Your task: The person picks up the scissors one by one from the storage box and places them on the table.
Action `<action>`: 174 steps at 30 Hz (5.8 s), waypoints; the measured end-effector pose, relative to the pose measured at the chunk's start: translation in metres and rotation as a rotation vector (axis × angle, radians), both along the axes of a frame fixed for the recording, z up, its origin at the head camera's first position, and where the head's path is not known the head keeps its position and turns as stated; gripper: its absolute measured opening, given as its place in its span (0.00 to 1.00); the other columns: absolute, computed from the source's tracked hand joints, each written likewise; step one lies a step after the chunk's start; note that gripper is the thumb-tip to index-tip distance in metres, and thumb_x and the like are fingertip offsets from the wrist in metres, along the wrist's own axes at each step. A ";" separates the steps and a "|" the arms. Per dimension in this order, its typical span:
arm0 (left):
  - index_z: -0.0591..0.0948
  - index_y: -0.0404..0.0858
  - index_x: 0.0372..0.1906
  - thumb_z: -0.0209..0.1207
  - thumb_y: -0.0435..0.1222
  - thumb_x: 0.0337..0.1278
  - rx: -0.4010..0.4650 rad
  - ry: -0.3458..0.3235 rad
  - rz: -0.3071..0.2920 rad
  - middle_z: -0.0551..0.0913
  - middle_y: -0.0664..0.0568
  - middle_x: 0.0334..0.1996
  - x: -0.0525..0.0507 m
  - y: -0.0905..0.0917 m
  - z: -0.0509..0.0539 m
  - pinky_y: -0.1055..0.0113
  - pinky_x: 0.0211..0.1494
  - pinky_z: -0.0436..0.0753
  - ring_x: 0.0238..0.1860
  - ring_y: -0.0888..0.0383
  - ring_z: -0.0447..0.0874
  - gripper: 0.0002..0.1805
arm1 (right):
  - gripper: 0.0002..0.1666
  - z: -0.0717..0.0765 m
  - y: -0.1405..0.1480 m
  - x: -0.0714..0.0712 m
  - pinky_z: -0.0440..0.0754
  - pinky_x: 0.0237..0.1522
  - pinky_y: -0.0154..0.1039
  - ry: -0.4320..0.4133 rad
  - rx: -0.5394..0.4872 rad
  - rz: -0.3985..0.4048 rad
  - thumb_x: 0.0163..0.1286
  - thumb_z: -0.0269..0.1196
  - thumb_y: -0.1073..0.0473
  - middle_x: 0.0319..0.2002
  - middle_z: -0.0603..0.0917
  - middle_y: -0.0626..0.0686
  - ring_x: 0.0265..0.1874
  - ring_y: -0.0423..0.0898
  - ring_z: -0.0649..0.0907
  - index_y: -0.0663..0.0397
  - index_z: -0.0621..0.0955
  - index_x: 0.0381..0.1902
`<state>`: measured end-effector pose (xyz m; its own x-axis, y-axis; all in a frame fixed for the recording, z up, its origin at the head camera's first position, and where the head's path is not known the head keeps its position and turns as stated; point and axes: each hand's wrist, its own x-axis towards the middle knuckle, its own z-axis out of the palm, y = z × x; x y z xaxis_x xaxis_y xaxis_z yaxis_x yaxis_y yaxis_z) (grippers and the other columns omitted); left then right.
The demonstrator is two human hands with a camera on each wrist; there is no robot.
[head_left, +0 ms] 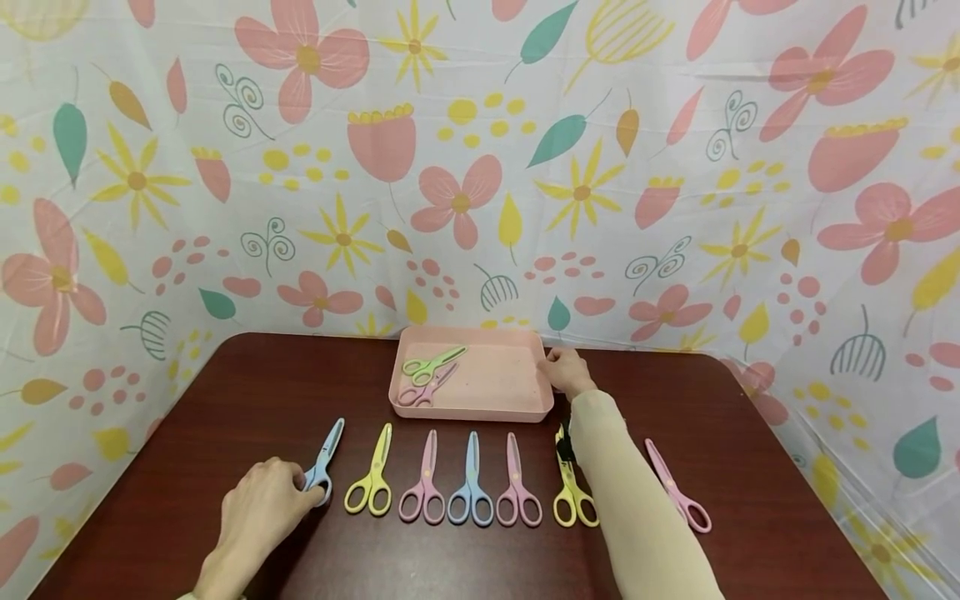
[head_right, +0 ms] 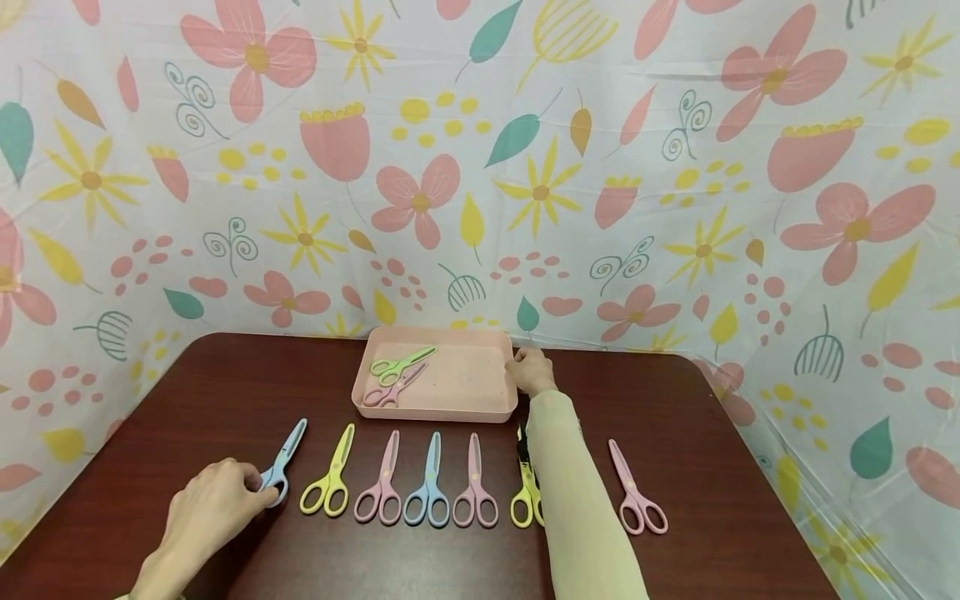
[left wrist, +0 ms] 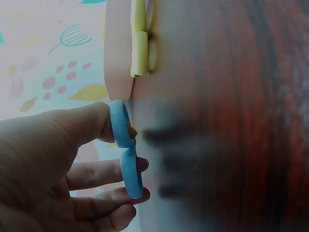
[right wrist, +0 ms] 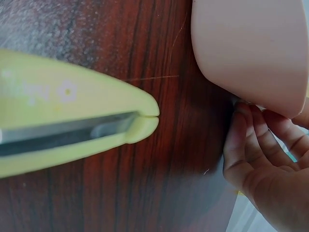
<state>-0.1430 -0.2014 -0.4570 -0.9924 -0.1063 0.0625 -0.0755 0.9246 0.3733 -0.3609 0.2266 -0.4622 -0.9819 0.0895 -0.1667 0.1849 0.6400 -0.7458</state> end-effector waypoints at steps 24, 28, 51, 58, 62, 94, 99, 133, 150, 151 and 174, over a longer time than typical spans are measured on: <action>0.78 0.44 0.20 0.69 0.41 0.46 -0.060 0.063 -0.047 0.71 0.52 0.22 0.006 0.003 -0.003 0.50 0.23 0.72 0.31 0.48 0.73 0.11 | 0.12 0.002 -0.002 0.003 0.70 0.20 0.38 0.006 0.040 -0.006 0.72 0.55 0.57 0.27 0.74 0.56 0.19 0.47 0.71 0.58 0.74 0.30; 0.77 0.45 0.20 0.70 0.42 0.47 -0.064 0.061 -0.058 0.70 0.52 0.22 0.005 0.005 -0.003 0.51 0.23 0.72 0.31 0.48 0.73 0.13 | 0.11 0.001 -0.001 0.003 0.71 0.22 0.38 0.017 0.030 -0.016 0.72 0.55 0.57 0.29 0.75 0.57 0.21 0.47 0.72 0.57 0.73 0.30; 0.78 0.44 0.23 0.69 0.46 0.51 -0.080 0.075 -0.098 0.71 0.53 0.21 0.006 0.003 -0.003 0.54 0.24 0.70 0.27 0.51 0.73 0.13 | 0.11 0.002 -0.003 0.004 0.70 0.22 0.38 0.018 0.044 0.003 0.72 0.54 0.57 0.27 0.74 0.56 0.21 0.47 0.71 0.57 0.73 0.30; 0.81 0.43 0.28 0.65 0.46 0.56 -0.040 0.042 -0.081 0.76 0.52 0.22 0.010 -0.001 0.003 0.55 0.22 0.70 0.26 0.52 0.75 0.12 | 0.12 0.005 -0.005 0.004 0.70 0.23 0.39 0.028 0.028 0.012 0.73 0.53 0.58 0.26 0.73 0.56 0.20 0.47 0.71 0.58 0.72 0.30; 0.82 0.42 0.30 0.64 0.46 0.58 -0.038 0.061 -0.082 0.78 0.52 0.22 0.009 -0.001 0.011 0.55 0.22 0.71 0.27 0.51 0.77 0.12 | 0.13 0.005 -0.005 0.004 0.71 0.23 0.38 0.016 0.030 0.006 0.73 0.53 0.57 0.26 0.74 0.56 0.21 0.47 0.72 0.58 0.72 0.29; 0.69 0.44 0.15 0.58 0.34 0.62 -0.198 0.152 -0.503 0.66 0.53 0.18 -0.159 0.074 0.038 0.62 0.25 0.62 0.19 0.57 0.63 0.20 | 0.12 -0.004 -0.003 0.005 0.65 0.18 0.37 -0.013 -0.033 0.010 0.73 0.54 0.55 0.22 0.69 0.52 0.14 0.43 0.64 0.58 0.72 0.32; 0.63 0.44 0.10 0.56 0.31 0.59 -0.230 0.154 -0.484 0.59 0.56 0.13 -0.180 0.091 0.032 0.59 0.30 0.65 0.17 0.59 0.58 0.24 | 0.13 0.001 -0.002 0.003 0.66 0.19 0.37 -0.008 -0.048 0.000 0.72 0.54 0.56 0.21 0.67 0.52 0.14 0.44 0.64 0.57 0.70 0.29; 0.83 0.41 0.31 0.66 0.43 0.58 -0.381 -0.082 -0.392 0.82 0.48 0.44 -0.213 0.126 0.015 0.47 0.55 0.69 0.54 0.47 0.73 0.09 | 0.15 -0.002 -0.001 0.006 0.60 0.15 0.38 -0.037 -0.044 0.005 0.74 0.55 0.52 0.21 0.67 0.52 0.13 0.43 0.57 0.57 0.72 0.29; 0.83 0.40 0.41 0.64 0.37 0.58 -0.308 -0.154 -0.297 0.74 0.43 0.60 -0.213 0.135 0.026 0.43 0.60 0.63 0.60 0.45 0.67 0.08 | 0.17 0.004 0.004 0.005 0.59 0.17 0.39 -0.093 -0.066 0.037 0.74 0.56 0.52 0.19 0.64 0.50 0.15 0.43 0.58 0.62 0.73 0.34; 0.83 0.40 0.41 0.65 0.38 0.56 -0.288 -0.143 -0.289 0.74 0.43 0.59 -0.214 0.135 0.024 0.43 0.60 0.64 0.60 0.46 0.68 0.09 | 0.17 0.003 0.004 0.005 0.61 0.19 0.39 -0.094 -0.073 0.034 0.74 0.56 0.52 0.21 0.65 0.50 0.16 0.44 0.59 0.62 0.73 0.34; 0.83 0.37 0.44 0.71 0.44 0.47 -0.134 -0.071 -0.271 0.75 0.42 0.57 -0.214 0.132 0.028 0.45 0.60 0.66 0.55 0.44 0.72 0.20 | 0.18 0.009 0.007 0.008 0.54 0.13 0.39 -0.117 -0.049 0.015 0.75 0.54 0.48 0.16 0.61 0.49 0.11 0.43 0.52 0.55 0.69 0.30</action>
